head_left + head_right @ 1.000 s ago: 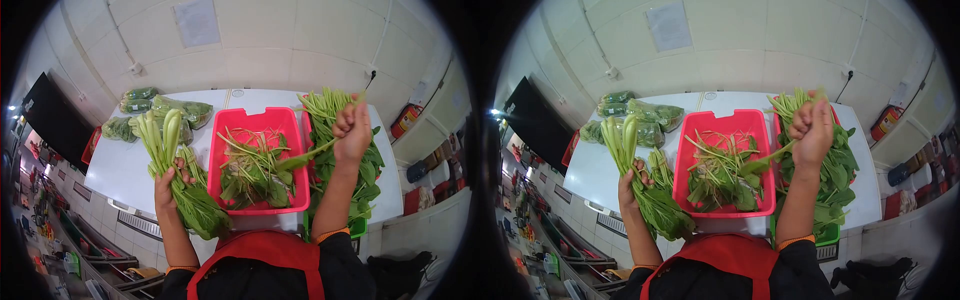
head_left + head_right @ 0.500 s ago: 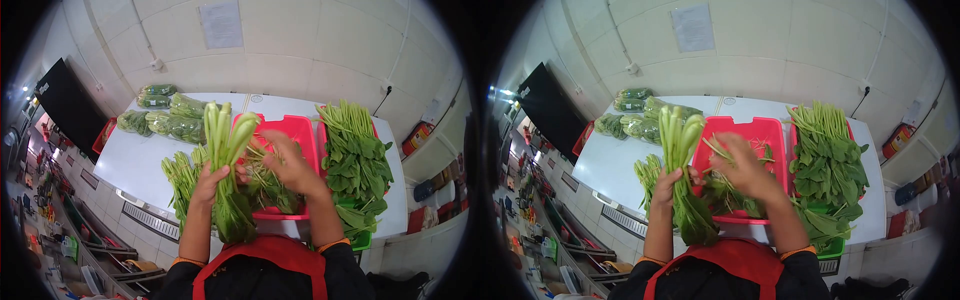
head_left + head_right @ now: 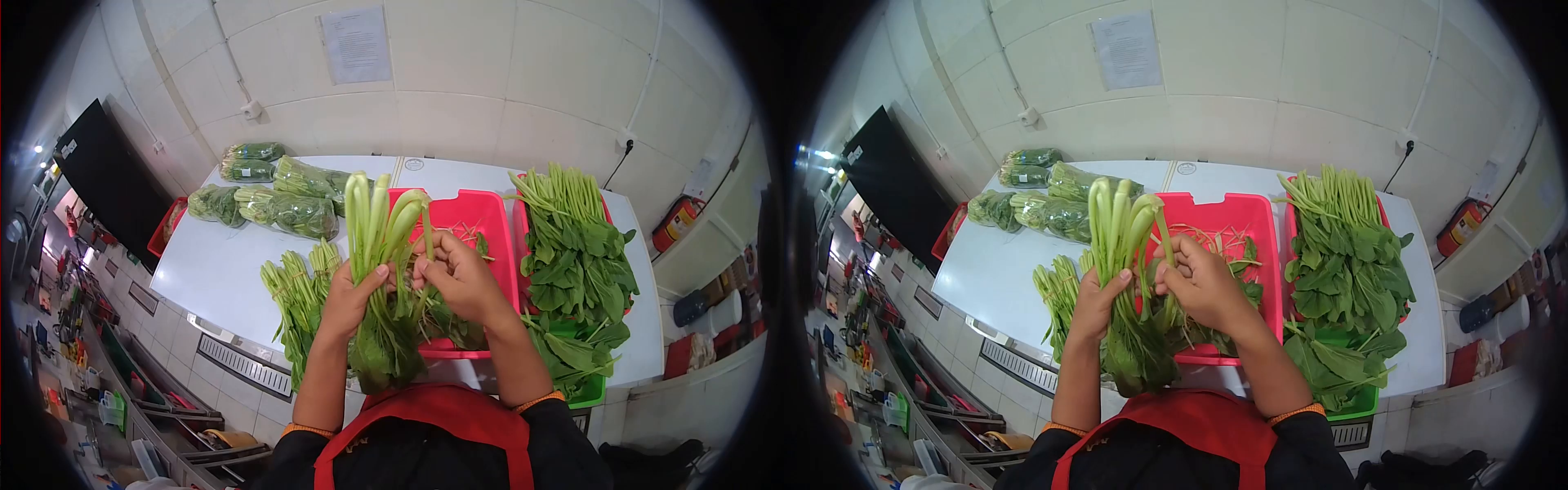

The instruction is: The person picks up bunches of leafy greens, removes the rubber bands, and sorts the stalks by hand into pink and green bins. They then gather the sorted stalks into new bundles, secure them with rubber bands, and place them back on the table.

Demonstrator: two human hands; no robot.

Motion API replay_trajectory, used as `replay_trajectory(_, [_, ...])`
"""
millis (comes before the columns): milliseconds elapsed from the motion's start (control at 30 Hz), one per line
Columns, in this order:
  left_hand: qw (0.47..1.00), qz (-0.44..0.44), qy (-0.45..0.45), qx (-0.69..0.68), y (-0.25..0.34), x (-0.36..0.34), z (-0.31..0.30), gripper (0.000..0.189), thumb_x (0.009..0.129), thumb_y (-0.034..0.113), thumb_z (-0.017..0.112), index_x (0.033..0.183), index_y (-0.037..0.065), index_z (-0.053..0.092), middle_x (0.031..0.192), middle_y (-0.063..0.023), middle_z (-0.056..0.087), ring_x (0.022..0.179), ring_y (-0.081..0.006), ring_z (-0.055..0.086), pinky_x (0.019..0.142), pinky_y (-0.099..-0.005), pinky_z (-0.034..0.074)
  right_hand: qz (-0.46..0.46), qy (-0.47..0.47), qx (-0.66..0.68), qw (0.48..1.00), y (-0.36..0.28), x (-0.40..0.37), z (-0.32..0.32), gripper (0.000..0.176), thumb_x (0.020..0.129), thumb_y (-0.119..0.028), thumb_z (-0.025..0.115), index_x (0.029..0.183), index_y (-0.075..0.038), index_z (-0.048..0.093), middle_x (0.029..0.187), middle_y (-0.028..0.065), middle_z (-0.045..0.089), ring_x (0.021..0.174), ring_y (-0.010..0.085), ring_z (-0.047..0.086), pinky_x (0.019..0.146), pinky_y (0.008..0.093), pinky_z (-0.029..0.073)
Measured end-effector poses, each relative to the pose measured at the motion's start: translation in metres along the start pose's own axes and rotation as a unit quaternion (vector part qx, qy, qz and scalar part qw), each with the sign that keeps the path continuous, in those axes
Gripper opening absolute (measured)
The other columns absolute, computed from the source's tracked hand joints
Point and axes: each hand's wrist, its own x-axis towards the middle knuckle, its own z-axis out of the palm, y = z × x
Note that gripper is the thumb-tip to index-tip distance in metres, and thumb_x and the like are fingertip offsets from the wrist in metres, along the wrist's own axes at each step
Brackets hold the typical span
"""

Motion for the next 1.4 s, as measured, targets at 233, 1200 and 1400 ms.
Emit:
replay_trajectory(233, [0.996, -0.031, -0.086, -0.006, -0.004, -0.002, -0.002, 0.029, 0.097, 0.017, 0.065, 0.119, -0.001, 0.061, 0.100, -0.0073, 0.068, 0.084, -0.0142, 0.066, 0.077, -0.0300, 0.056, 0.010, 0.060, -0.002, 0.998, -0.012, 0.006, -0.002, 0.022, 0.106, -0.023, 0.050, 0.115, -0.004, 0.055, 0.086, -0.0011, 0.060, 0.069, 0.0061, 0.053, 0.063, 0.0228, 0.045])
replay_trajectory(1200, [0.974, 0.166, -0.121, 0.097, -0.015, -0.026, -0.006, 0.032, 0.095, 0.025, 0.069, 0.112, 0.000, 0.062, 0.090, -0.0030, 0.068, 0.089, -0.0109, 0.064, 0.087, -0.0309, 0.050, -0.146, 0.153, 0.128, 0.969, -0.041, -0.015, 0.005, 0.025, 0.108, -0.035, 0.044, 0.109, -0.011, 0.047, 0.075, -0.0043, 0.034, 0.056, 0.0039, 0.030, 0.048, 0.0206, 0.027])
replay_trajectory(1400, [0.981, -0.004, -0.191, -0.041, -0.006, -0.029, -0.010, 0.032, 0.092, 0.022, 0.073, 0.109, -0.001, 0.061, 0.091, -0.0046, 0.067, 0.074, -0.0113, 0.065, 0.071, -0.0282, 0.053, -0.173, 0.062, 0.168, 0.968, -0.035, -0.012, 0.019, 0.023, 0.108, -0.032, 0.044, 0.108, -0.009, 0.043, 0.078, -0.0026, 0.034, 0.061, 0.0062, 0.032, 0.054, 0.0235, 0.033])
